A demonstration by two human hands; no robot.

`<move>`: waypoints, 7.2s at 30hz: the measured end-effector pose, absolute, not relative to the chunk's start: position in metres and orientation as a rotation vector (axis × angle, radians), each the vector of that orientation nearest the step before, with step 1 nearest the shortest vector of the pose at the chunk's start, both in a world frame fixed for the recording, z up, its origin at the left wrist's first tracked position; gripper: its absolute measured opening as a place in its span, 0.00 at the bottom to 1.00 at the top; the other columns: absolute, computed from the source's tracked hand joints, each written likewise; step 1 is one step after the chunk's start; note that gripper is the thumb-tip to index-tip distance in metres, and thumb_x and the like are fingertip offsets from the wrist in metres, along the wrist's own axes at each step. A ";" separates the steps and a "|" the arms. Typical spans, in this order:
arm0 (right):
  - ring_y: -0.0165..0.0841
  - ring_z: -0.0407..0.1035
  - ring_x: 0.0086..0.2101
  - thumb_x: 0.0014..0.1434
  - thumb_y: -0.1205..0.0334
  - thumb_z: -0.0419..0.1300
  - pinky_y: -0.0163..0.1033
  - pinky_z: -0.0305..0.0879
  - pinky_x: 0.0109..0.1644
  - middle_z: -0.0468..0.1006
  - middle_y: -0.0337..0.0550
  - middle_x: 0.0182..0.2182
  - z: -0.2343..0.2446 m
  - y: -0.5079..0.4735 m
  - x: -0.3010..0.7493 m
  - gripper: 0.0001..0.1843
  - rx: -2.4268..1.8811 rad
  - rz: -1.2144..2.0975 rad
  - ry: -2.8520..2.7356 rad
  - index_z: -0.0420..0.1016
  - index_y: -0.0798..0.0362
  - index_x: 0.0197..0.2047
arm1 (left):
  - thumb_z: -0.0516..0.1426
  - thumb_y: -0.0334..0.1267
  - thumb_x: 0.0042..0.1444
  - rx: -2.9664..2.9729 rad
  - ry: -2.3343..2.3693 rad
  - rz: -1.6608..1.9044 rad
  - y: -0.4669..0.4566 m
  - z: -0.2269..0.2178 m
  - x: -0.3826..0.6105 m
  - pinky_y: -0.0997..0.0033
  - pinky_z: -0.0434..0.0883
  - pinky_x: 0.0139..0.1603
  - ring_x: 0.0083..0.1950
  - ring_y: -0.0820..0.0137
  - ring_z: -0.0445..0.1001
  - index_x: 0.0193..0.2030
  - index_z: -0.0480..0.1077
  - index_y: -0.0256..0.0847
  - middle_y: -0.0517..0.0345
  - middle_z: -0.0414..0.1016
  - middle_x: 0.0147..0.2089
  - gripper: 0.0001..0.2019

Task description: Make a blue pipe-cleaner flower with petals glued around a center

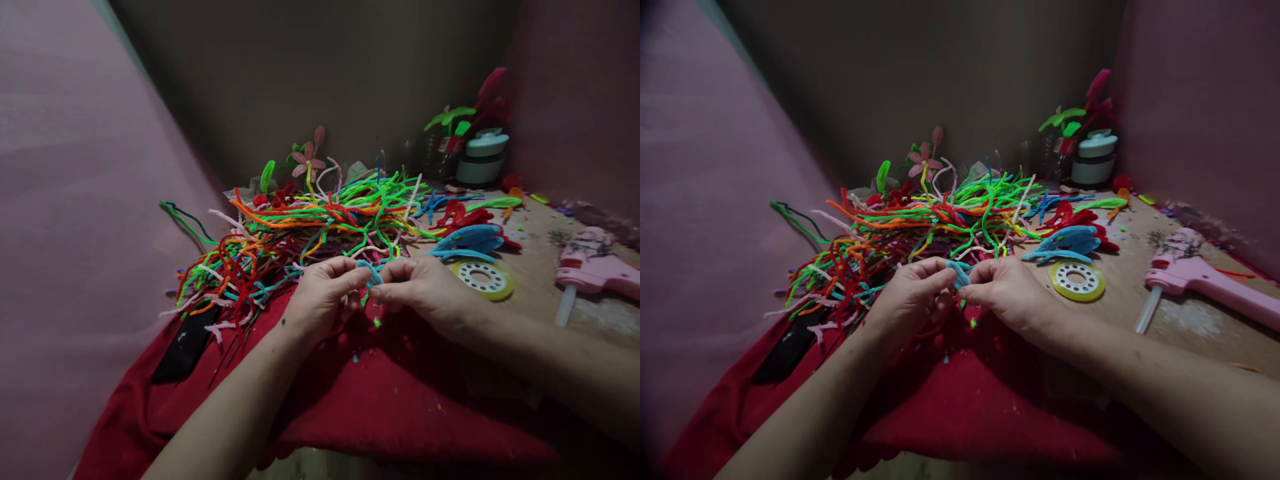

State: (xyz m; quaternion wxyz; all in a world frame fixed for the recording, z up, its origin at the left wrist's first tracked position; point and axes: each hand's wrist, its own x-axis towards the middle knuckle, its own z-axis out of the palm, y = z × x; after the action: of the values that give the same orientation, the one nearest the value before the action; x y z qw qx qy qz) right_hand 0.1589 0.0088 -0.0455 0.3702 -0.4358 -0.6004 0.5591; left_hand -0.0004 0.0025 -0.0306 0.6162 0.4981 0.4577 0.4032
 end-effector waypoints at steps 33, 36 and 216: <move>0.24 0.61 0.15 0.44 0.64 0.63 0.31 0.56 0.19 0.71 0.36 0.14 -0.044 0.012 0.160 0.07 -1.133 1.747 -1.616 0.72 0.57 0.20 | 0.57 0.36 0.50 1.615 1.261 0.974 0.001 -0.027 0.004 0.80 0.55 0.18 0.17 0.81 0.58 0.26 0.66 0.37 0.66 0.63 0.18 0.06; 0.24 0.60 0.15 0.48 0.60 0.61 0.31 0.54 0.20 0.69 0.36 0.14 -0.045 0.012 0.161 0.09 -1.083 1.780 -1.601 0.73 0.57 0.22 | 0.56 0.33 0.50 1.920 1.311 1.048 0.001 -0.030 0.005 0.81 0.58 0.24 0.24 0.80 0.60 0.25 0.66 0.36 0.64 0.64 0.22 0.05; 0.22 0.56 0.11 0.53 0.64 0.57 0.28 0.53 0.16 0.66 0.35 0.08 -0.042 0.009 0.159 0.13 -1.119 1.695 -1.677 0.72 0.58 0.19 | 0.64 0.37 0.41 1.235 1.111 0.866 0.006 -0.036 -0.003 0.80 0.49 0.15 0.14 0.83 0.55 0.29 0.72 0.36 0.65 0.64 0.16 0.09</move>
State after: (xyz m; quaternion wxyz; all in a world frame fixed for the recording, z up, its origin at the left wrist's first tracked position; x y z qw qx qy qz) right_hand 0.1592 0.0092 -0.0416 0.2509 -0.4113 -0.6163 0.6229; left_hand -0.0033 0.0059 -0.0358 0.5924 0.5311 0.4778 0.3725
